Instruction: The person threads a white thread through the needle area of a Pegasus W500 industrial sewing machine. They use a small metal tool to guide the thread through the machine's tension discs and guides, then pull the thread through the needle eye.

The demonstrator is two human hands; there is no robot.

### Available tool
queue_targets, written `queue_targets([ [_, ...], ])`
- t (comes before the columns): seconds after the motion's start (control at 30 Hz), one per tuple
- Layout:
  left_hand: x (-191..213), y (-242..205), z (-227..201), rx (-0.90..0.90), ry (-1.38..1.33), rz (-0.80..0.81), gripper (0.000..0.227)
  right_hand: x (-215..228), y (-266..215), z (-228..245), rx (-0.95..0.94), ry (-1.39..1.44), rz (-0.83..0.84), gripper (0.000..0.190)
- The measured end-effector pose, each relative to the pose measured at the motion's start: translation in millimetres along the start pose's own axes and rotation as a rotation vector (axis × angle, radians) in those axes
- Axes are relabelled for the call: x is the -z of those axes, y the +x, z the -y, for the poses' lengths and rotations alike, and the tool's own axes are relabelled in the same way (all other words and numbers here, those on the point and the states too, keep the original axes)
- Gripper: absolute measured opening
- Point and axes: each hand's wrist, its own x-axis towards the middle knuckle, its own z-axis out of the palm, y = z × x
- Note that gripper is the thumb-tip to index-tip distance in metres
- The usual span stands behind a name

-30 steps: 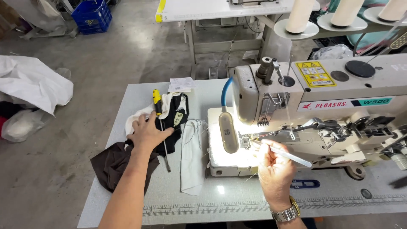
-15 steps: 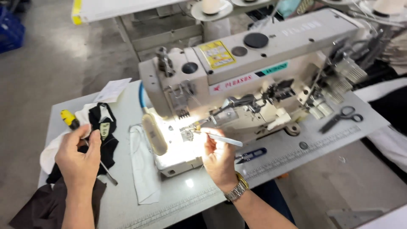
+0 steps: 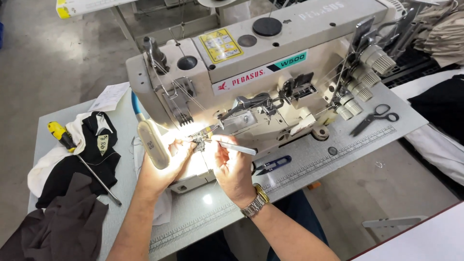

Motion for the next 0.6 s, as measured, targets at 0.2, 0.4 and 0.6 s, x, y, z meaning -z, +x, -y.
queue_targets([
  [0.2, -8.7, -1.4, -1.5, 0.011, 0.072, -0.013, 0.009, 0.9, 3.3, 0.7, 0.018, 0.018, 0.004, 0.013],
  [0.4, -8.3, -1.4, 0.8, 0.039, 0.052, 0.015, 0.015, -0.1, 2.1, 2.2, -0.002, 0.076, -0.018, 0.013],
  [0.6, -2.0, 2.5, -3.2, 0.074, 0.087, 0.022, 0.016, -0.4, 2.0, 2.8, -0.017, 0.098, -0.023, 0.013],
])
